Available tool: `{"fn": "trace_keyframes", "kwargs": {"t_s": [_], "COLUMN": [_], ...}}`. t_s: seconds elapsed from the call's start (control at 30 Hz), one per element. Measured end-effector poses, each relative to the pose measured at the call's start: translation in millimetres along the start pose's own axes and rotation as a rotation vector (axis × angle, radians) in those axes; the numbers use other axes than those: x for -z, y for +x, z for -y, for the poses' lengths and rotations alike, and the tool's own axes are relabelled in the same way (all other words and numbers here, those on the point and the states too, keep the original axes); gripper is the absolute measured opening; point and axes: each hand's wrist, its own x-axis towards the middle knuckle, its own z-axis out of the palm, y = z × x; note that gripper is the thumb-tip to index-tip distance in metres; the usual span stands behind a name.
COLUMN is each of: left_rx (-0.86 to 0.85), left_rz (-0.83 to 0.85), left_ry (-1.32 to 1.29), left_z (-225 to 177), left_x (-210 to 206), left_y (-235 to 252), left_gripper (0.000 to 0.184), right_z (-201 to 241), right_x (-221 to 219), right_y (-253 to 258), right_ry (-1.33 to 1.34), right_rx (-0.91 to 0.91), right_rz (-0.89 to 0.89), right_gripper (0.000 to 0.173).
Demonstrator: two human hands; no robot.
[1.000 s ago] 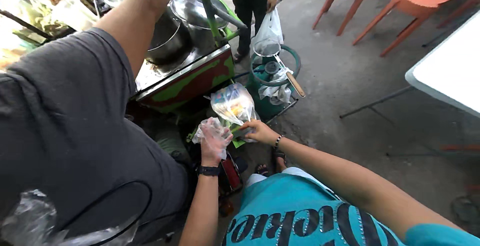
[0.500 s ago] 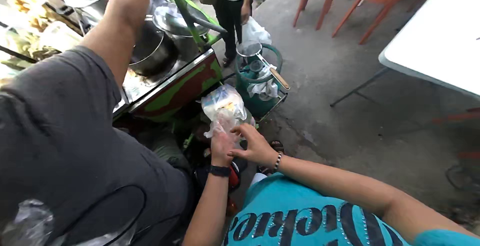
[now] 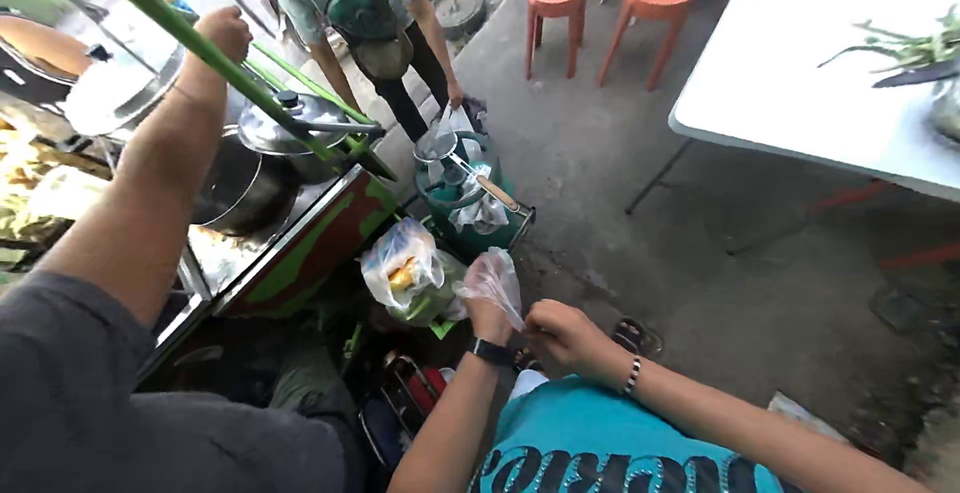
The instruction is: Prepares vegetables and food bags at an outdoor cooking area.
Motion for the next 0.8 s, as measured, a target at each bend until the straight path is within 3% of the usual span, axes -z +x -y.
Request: {"fn": "trace_keyframes", "kwargs": {"t_s": [0.1,0.23,0.37,0.47,0.57,0.67,0.8], "left_rx": [0.143,0.306,0.294,0.353,0.498,0.580,0.607], "left_rz": [0.005,0.113,0.057,0.074,0.073,0.061,0.098], "left_ry": [-0.076,-0.167,-0.003,0.101,-0.165,-0.381,-0.340], "left_z": [32.2,71.1,96.5,121.5,140.5,145.1,149.3], "left_x": [-43.4,-115.3,-201.0,-244.6,-281.3,-312.1,-340.4], "left_y": [-8.0,-18.5,-21.2,-11.1,-10.3,-10.2,7.9], "left_gripper": [0.026,0.039,0.033,0.042,0.064,0.057,0.049], "right_z": [-24.9,-59.1,-92.8,-113.0,-131.2,-148.9,-174.2], "right_x": [36.0,89.1,147.8,187.5,218.2,240.0,264.9], "right_y": [-22.3,-44.5,-66.8,-91.6,-109.4,-114.1,-110.4], "right_ry": [0.030,0.092,0.081,0.060,0.053,0.043,0.050], "right_rx": [-0.117,-0.203,-0.226,-0.302,-0.301,-0.268,-0.278], "right_rz": [-0.053,-0.142,-0.167,-0.089,-0.054,-0.020,0.005], "right_gripper": [0.018,0.022,0.020,0.022,0.022,0.021,0.021]}}
